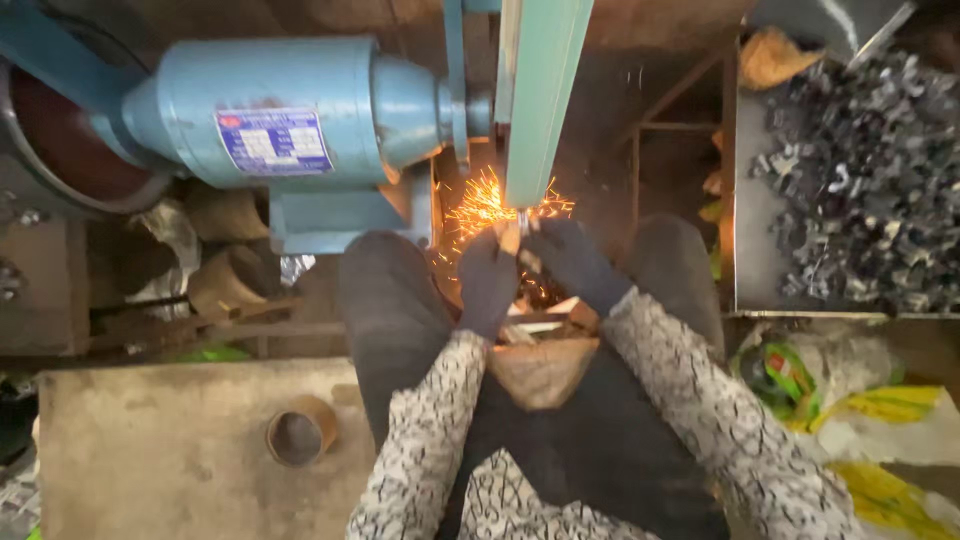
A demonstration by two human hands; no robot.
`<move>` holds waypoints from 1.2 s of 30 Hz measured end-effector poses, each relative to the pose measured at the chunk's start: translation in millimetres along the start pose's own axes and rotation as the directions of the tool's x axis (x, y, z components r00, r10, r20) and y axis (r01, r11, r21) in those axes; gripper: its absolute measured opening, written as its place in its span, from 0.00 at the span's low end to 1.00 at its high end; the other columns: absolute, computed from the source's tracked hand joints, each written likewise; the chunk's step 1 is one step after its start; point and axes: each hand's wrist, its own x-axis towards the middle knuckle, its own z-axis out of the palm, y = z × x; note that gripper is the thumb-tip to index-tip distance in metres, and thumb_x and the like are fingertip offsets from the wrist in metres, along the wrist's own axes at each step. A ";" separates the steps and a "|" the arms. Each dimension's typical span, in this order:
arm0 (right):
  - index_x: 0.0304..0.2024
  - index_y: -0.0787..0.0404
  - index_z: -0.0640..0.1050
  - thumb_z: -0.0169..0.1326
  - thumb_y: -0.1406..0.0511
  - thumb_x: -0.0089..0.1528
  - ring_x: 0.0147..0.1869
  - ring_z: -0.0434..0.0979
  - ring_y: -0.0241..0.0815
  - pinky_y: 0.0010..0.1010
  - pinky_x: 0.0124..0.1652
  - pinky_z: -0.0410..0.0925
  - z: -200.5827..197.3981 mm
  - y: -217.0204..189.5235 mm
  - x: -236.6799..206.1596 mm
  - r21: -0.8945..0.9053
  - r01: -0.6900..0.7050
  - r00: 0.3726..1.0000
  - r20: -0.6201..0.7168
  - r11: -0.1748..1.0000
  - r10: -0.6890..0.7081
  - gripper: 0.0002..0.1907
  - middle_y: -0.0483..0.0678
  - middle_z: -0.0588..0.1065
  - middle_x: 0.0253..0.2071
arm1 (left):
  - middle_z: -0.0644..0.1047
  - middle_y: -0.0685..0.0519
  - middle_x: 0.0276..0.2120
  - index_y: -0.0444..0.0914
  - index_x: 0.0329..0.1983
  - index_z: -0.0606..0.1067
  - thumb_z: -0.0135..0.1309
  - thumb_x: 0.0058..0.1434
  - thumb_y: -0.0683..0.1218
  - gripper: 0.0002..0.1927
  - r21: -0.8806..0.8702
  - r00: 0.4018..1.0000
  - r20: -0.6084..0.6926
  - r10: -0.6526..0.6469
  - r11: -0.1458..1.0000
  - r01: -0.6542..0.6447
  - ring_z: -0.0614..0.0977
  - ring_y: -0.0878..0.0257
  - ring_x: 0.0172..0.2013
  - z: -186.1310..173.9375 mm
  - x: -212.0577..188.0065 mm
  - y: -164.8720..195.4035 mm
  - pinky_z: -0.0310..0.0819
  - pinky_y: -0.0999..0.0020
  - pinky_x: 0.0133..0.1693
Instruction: The person sits on the floor at a belt grinder and holds small metal fastener parts against the running abrasive belt, producing sparks as edges are ground. They periodically place finished parts onto a tray holding a pile of similar parts and pick up new raw parts from a container to continue grinding.
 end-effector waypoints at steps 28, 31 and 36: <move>0.50 0.64 0.79 0.53 0.64 0.66 0.36 0.73 0.30 0.27 0.37 0.69 -39.2 -12.4 -13.7 0.266 0.007 0.999 0.031 0.964 -0.016 0.13 0.42 0.78 0.33 | 0.80 0.51 0.38 0.37 0.46 0.78 0.47 0.74 0.49 0.13 0.158 0.980 0.106 0.169 0.970 -0.184 0.78 0.61 0.40 27.9 1.8 -36.5 0.71 0.62 0.45; 0.46 0.65 0.79 0.57 0.63 0.64 0.35 0.73 0.31 0.27 0.38 0.70 -44.5 -18.8 -29.1 0.075 0.112 0.994 -0.026 0.991 -0.111 0.12 0.43 0.77 0.32 | 0.80 0.55 0.45 0.36 0.56 0.76 0.49 0.72 0.48 0.15 -0.289 0.985 0.132 0.107 0.955 -0.065 0.78 0.67 0.44 21.1 -9.8 -17.9 0.74 0.70 0.48; 0.48 0.65 0.79 0.53 0.64 0.67 0.37 0.74 0.27 0.24 0.38 0.69 -22.0 -31.6 -53.0 0.556 -0.079 0.997 0.026 0.828 0.078 0.12 0.41 0.77 0.35 | 0.80 0.56 0.43 0.38 0.52 0.74 0.48 0.69 0.48 0.14 -0.623 0.944 0.304 -0.129 0.723 0.299 0.81 0.69 0.42 12.1 -22.9 7.0 0.79 0.71 0.43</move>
